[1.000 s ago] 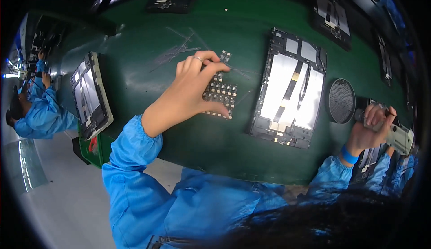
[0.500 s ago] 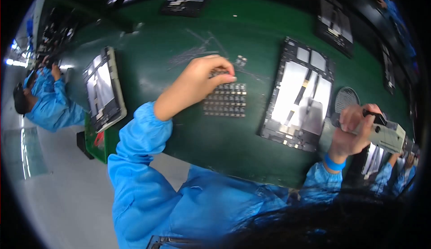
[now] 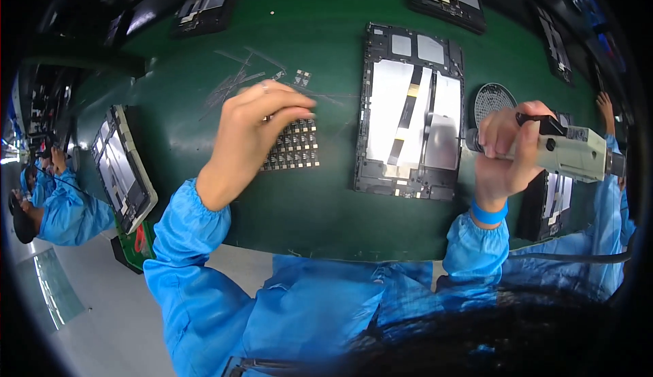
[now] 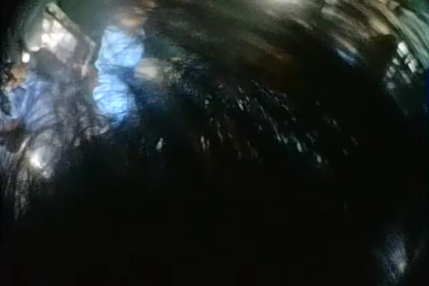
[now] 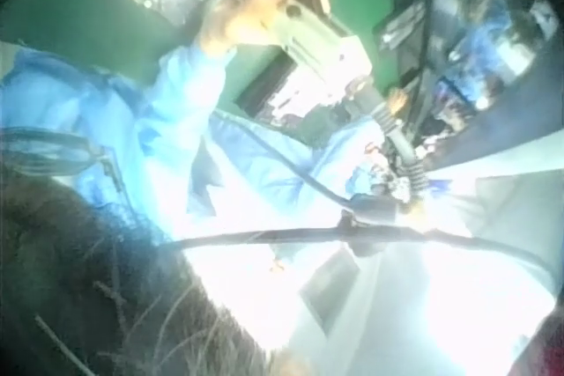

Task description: The person assembles tablet devices by applying adhesive strips and components onto tablet chassis by hand, fastening screws with an electric screwdriver, and placing the assembled tablet chassis onto the conveyor track.

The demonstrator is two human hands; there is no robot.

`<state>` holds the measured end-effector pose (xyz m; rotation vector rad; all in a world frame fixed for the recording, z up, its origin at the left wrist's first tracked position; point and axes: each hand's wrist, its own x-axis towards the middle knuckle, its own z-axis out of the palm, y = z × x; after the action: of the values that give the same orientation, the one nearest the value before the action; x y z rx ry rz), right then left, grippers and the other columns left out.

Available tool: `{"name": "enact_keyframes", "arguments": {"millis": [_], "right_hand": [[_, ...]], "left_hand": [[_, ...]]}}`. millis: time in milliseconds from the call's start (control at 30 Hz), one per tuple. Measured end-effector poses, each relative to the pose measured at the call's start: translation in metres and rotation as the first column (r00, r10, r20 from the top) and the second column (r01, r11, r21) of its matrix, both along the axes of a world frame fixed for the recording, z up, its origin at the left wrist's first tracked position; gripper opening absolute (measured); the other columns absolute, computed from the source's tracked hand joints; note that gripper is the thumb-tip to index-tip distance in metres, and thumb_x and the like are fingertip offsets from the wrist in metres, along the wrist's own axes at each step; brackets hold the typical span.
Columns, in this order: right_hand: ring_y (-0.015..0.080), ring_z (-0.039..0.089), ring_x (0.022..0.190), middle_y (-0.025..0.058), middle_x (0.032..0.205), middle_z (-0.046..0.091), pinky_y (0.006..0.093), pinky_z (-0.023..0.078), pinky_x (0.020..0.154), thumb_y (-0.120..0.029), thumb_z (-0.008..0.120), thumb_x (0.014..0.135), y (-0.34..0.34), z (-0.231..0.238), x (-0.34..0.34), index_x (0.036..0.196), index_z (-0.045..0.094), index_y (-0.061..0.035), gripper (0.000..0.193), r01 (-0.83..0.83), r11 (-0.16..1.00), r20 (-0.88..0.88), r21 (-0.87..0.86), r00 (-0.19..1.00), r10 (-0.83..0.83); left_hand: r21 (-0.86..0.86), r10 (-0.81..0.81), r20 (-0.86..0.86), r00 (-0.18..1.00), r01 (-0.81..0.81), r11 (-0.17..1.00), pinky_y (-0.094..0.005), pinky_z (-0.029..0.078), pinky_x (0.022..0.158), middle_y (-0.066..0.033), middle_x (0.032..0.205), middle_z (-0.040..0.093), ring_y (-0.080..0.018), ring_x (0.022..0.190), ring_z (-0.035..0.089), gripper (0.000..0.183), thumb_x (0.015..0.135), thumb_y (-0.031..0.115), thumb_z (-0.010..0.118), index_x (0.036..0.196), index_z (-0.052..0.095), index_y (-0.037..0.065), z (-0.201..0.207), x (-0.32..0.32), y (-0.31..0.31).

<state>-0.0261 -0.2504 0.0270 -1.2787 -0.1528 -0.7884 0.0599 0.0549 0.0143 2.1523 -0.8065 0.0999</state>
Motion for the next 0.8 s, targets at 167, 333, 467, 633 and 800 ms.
{"name": "enact_keyframes", "arguments": {"millis": [167,333,467,633,800], "right_hand": [[0.0088,0.037,0.045,0.0005,0.058,0.040,0.0278,0.036,0.044,-0.022,0.061,0.097,-0.004,-0.004,-0.001,0.112,0.053,-0.0009,0.027,-0.016,1.000,-0.009,-0.017,1.000,0.016],[0.0092,0.037,0.045,0.0003,0.058,0.039,0.0286,0.036,0.043,-0.023,0.059,0.098,0.000,-0.004,0.001,0.113,0.052,-0.0004,0.028,-0.037,0.999,-0.005,-0.010,0.999,0.037],[0.0097,0.038,0.045,0.0005,0.058,0.040,0.0293,0.036,0.043,-0.024,0.058,0.099,0.008,-0.003,0.001,0.114,0.051,-0.0001,0.030,-0.022,0.999,-0.031,-0.025,0.999,0.021],[0.0110,0.040,0.046,0.0018,0.059,0.041,0.0302,0.039,0.044,-0.024,0.059,0.100,0.040,0.001,0.006,0.118,0.050,-0.0025,0.030,-0.225,0.966,0.009,0.128,0.974,0.226],[0.0107,0.047,0.045,0.0045,0.061,0.051,0.0268,0.040,0.042,-0.019,0.071,0.093,0.088,0.001,0.019,0.111,0.052,-0.0006,0.032,-0.219,0.962,-0.026,0.165,0.974,0.227]], "left_hand": [[-0.055,-0.130,-0.463,0.877,0.117,0.992,-0.0302,0.053,0.069,-0.0089,0.091,0.071,-0.0180,0.077,0.066,0.020,0.084,0.000,0.074,0.104,0.077,0.004,0.013,-0.025,-0.049],[-0.031,-0.122,-0.467,0.876,0.122,0.992,-0.0301,0.053,0.070,-0.0111,0.090,0.071,-0.0183,0.078,0.069,0.016,0.086,0.003,0.075,0.101,0.075,0.002,0.007,-0.030,-0.052],[-0.139,-0.165,-0.540,0.826,0.106,0.985,-0.0279,0.053,0.069,-0.0104,0.093,0.069,-0.0191,0.081,0.072,0.013,0.086,0.004,0.075,0.098,0.073,-0.001,0.001,-0.030,-0.050],[-0.089,-0.142,-0.699,0.701,0.112,0.990,-0.0269,0.054,0.068,-0.0081,0.093,0.064,-0.0149,0.080,0.070,0.019,0.085,0.003,0.076,0.102,0.069,-0.002,0.005,-0.024,-0.048],[-0.198,-0.168,-0.793,0.586,0.013,0.980,-0.0263,0.054,0.065,-0.0065,0.092,0.059,-0.0127,0.078,0.068,0.031,0.084,0.003,0.078,0.103,0.055,-0.002,-0.012,-0.018,-0.043]]}}
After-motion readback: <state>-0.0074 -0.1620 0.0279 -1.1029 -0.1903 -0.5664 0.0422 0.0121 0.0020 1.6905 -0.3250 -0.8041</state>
